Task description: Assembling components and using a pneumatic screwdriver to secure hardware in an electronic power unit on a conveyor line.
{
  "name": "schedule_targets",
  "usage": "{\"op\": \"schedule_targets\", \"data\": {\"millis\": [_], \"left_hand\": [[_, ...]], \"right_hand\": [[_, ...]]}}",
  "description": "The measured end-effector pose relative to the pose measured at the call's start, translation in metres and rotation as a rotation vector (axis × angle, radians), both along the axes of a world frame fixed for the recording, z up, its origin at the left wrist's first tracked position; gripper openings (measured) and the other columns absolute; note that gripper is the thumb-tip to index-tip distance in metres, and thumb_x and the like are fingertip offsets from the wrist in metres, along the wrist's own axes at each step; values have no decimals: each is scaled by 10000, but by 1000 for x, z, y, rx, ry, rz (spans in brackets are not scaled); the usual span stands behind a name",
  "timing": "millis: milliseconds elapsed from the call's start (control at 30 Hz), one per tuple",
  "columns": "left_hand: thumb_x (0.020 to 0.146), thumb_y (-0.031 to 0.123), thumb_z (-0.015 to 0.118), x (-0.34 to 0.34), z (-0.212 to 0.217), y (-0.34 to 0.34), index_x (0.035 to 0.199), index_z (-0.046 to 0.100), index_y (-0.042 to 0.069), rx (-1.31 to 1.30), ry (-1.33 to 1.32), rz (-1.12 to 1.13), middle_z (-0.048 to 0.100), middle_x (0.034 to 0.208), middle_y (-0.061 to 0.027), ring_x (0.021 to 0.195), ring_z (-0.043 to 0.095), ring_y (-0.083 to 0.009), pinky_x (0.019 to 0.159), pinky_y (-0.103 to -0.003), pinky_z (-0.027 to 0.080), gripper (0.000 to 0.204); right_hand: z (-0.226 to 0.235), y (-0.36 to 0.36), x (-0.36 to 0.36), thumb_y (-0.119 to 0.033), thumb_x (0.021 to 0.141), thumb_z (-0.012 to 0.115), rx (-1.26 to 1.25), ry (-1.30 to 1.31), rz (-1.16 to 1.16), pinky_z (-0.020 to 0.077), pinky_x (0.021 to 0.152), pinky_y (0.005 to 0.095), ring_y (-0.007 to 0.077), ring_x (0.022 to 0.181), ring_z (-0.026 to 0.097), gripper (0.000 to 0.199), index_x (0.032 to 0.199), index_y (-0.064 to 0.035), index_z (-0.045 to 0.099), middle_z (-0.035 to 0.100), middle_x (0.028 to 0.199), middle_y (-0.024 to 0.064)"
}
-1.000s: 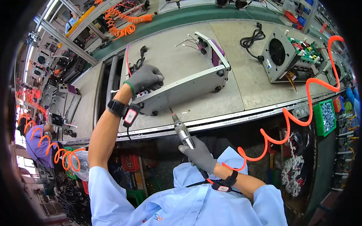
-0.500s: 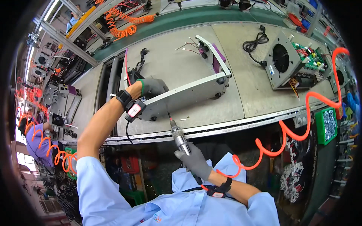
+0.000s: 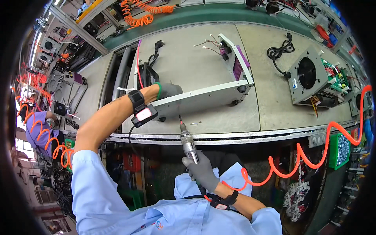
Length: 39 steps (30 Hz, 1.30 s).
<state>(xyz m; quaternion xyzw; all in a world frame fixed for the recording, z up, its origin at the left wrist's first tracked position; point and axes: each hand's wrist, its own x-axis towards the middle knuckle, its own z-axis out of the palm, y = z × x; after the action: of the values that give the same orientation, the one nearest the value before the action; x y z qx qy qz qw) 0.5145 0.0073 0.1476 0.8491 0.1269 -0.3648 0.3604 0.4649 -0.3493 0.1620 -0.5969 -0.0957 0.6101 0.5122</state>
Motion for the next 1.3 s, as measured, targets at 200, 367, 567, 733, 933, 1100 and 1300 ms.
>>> {"op": "schedule_targets", "data": {"millis": [200,367,567,733,933,1100,1300], "left_hand": [[687,159,660,-6,6,2,717,640,-44,-62,-168,-45,457,602,-28,547,398,-140,485,-374,348,207],[672,146,658,-7,3,1,680,607,-46,9,-153,-12,450,593,-6,534,365,-139,473,-371,302,199],[666,145,665,-6,-4,6,643,589,-25,-82,-96,115,438,583,14,506,329,-149,460,-370,281,188],[668,135,659,-8,5,-1,627,588,0,-34,-150,109,447,568,15,495,318,-146,451,-373,272,158],[672,151,666,-4,12,-4,675,624,-25,-25,-125,13,448,565,-16,500,336,-151,454,-386,292,181],[695,192,668,-9,5,5,751,674,-38,-32,-156,-62,499,571,-53,503,365,-164,466,-397,334,236],[711,185,657,7,4,-6,769,695,-29,207,-71,-118,525,597,-87,522,404,-193,491,-404,358,226]], "right_hand": [[0,-1,-1,-308,892,681,11,35,-7,451,434,251,74,530,543,352,1084,-51,538,543,727,24],[2,0,-1,-301,895,678,1,3,9,450,428,252,76,523,546,350,1088,-42,543,549,727,28],[1,1,-4,-275,915,649,12,-17,-9,427,424,250,91,477,524,343,1120,-27,527,548,646,34],[1,0,-2,-282,906,662,14,3,7,440,425,252,84,501,533,361,1127,-28,532,547,692,30],[1,1,-3,-271,917,647,11,-2,-10,423,418,249,90,473,521,349,1134,-25,528,550,642,31],[2,1,-5,-279,914,651,19,-8,-5,424,419,249,90,473,523,359,1135,-24,529,553,642,31],[0,2,-2,-312,914,651,-8,-13,6,430,426,251,90,479,530,364,1117,-35,531,550,640,27]]}}
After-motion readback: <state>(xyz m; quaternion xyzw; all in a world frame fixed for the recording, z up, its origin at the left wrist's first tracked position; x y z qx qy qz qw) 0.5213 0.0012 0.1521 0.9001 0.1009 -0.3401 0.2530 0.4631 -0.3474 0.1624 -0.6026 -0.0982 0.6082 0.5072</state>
